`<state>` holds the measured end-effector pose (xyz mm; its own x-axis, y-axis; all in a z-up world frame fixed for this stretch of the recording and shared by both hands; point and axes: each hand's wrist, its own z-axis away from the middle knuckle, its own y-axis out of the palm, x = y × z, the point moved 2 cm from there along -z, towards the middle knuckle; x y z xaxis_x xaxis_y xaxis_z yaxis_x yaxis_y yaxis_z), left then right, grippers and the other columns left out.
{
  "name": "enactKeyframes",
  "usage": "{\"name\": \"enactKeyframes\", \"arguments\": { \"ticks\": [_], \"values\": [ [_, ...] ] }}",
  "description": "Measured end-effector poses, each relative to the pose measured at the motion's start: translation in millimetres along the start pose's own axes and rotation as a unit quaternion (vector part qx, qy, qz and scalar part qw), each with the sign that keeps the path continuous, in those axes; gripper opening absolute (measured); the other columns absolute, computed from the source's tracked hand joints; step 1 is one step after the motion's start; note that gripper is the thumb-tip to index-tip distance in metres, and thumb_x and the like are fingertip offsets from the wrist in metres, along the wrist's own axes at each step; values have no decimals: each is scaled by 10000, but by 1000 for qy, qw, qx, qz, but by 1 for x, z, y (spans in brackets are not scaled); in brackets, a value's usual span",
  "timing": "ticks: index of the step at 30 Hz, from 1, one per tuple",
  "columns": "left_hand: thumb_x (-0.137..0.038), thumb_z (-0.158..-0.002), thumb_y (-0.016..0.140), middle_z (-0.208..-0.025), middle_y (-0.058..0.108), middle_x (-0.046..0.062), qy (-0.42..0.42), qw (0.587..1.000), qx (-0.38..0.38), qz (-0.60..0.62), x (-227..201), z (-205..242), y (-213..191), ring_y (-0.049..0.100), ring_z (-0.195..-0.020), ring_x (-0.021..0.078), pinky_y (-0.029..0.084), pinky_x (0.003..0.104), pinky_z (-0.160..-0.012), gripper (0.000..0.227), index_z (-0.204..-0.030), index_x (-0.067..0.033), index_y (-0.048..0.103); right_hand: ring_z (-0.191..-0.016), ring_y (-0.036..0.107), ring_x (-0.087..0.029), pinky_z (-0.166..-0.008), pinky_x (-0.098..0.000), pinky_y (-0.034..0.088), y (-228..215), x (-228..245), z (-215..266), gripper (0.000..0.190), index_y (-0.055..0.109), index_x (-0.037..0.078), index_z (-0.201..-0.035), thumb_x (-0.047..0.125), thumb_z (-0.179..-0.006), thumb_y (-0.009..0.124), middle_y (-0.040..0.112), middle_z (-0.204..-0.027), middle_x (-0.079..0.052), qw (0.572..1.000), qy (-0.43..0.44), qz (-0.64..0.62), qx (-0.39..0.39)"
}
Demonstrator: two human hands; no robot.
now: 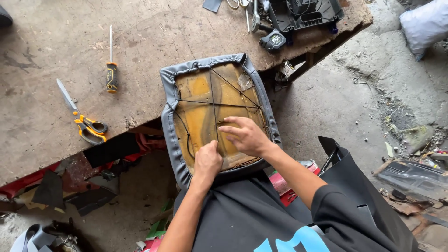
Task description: Securing a new leather or vinyl cover onto a seat foam base by pulling and tying cords on the underside.
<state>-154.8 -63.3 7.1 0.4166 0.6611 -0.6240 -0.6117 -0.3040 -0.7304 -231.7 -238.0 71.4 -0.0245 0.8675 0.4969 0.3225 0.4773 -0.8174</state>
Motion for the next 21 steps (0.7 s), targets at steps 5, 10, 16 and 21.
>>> {"name": "enactKeyframes", "arguments": {
  "ticks": [5,10,16,21],
  "values": [
    [-194,-952,458,-790,680,161,-6,1000,-10,10,15,18,5,732,-832,449,603,578,-752,147,-882,-180,587,-1109,702,-362,-962,-452,570,40,-23,-5,341,723,224,-1269,263,-933,759,657,-1223,-114,998,32,-50,-1],
    [-225,-968,456,-830,689,150,9,1000,-12,27,9,28,-7,730,-861,438,606,575,-769,149,-929,-198,597,-1049,717,-340,-901,-480,587,30,-11,-14,384,709,301,-1293,249,-916,763,614,-1232,-80,999,21,-45,16],
    [-304,-1026,471,-817,683,90,42,996,-61,42,15,41,-23,740,-863,357,609,498,-761,177,-940,-226,605,-1195,625,-306,-1031,-455,466,-19,-45,19,463,687,301,-1322,461,-894,763,626,-1196,-60,967,228,84,-80],
    [-303,-1025,476,-777,671,103,57,994,-84,49,11,49,-30,732,-829,367,603,495,-731,191,-924,-211,609,-1264,595,-452,-1094,-592,448,-26,-85,117,706,550,253,-1504,621,-925,716,610,-1355,-255,825,525,-194,-74]
  ]
}}
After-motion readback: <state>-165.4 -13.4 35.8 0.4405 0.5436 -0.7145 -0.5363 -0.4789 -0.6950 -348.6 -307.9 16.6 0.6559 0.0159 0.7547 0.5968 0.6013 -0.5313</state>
